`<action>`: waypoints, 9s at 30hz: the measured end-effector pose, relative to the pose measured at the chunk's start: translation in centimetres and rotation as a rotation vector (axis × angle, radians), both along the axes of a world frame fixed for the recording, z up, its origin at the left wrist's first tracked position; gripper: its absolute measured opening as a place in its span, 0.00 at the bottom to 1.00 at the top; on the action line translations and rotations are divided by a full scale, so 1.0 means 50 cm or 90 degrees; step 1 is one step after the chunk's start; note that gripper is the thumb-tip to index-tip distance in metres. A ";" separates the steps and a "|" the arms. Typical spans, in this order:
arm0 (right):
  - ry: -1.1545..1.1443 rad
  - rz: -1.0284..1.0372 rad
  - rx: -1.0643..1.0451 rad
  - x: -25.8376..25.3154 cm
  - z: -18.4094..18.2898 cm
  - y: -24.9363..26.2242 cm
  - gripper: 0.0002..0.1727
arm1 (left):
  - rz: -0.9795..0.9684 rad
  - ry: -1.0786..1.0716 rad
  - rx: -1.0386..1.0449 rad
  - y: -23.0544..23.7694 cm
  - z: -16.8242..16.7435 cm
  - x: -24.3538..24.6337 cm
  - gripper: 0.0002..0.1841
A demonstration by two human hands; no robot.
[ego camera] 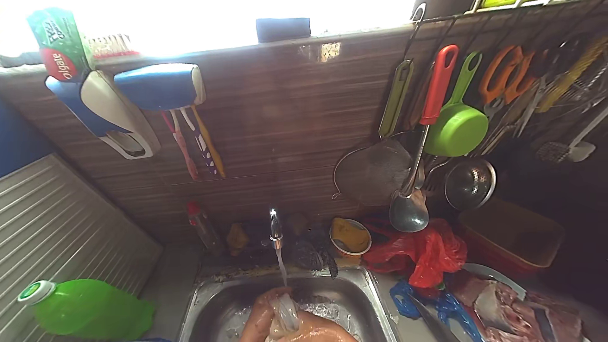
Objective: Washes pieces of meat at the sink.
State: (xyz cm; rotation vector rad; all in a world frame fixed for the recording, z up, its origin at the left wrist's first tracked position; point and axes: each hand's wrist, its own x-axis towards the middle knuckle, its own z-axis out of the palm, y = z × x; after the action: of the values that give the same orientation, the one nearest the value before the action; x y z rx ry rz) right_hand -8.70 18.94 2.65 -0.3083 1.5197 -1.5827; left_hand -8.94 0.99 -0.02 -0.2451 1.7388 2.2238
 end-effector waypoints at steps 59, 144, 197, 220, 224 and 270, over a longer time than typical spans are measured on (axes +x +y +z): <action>0.400 -0.415 0.244 -0.036 0.019 -0.087 0.29 | 0.084 0.041 -0.235 0.075 0.215 -0.018 0.13; 0.340 -0.130 0.214 -0.111 0.006 0.047 0.19 | 0.059 0.062 -0.220 0.048 0.155 -0.080 0.03; 0.295 -0.320 0.281 -0.125 0.148 0.137 0.16 | 0.025 0.062 0.395 -0.009 0.122 -0.004 0.15; 0.252 -0.417 0.253 -0.049 0.049 -0.020 0.14 | 0.020 0.025 0.108 -0.008 0.172 0.043 0.10; 0.119 -0.514 0.124 -0.052 0.041 -0.031 0.15 | 0.016 0.008 -0.034 0.003 0.157 0.044 0.06; 0.016 -0.489 0.063 -0.014 -0.032 -0.049 0.31 | 0.234 -0.010 -0.098 0.072 0.026 -0.034 0.05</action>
State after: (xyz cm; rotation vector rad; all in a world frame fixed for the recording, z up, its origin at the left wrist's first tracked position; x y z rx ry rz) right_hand -9.41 16.48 1.07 0.3636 1.8468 -2.0651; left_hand -10.62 4.60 1.28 -0.6644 1.9921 2.3185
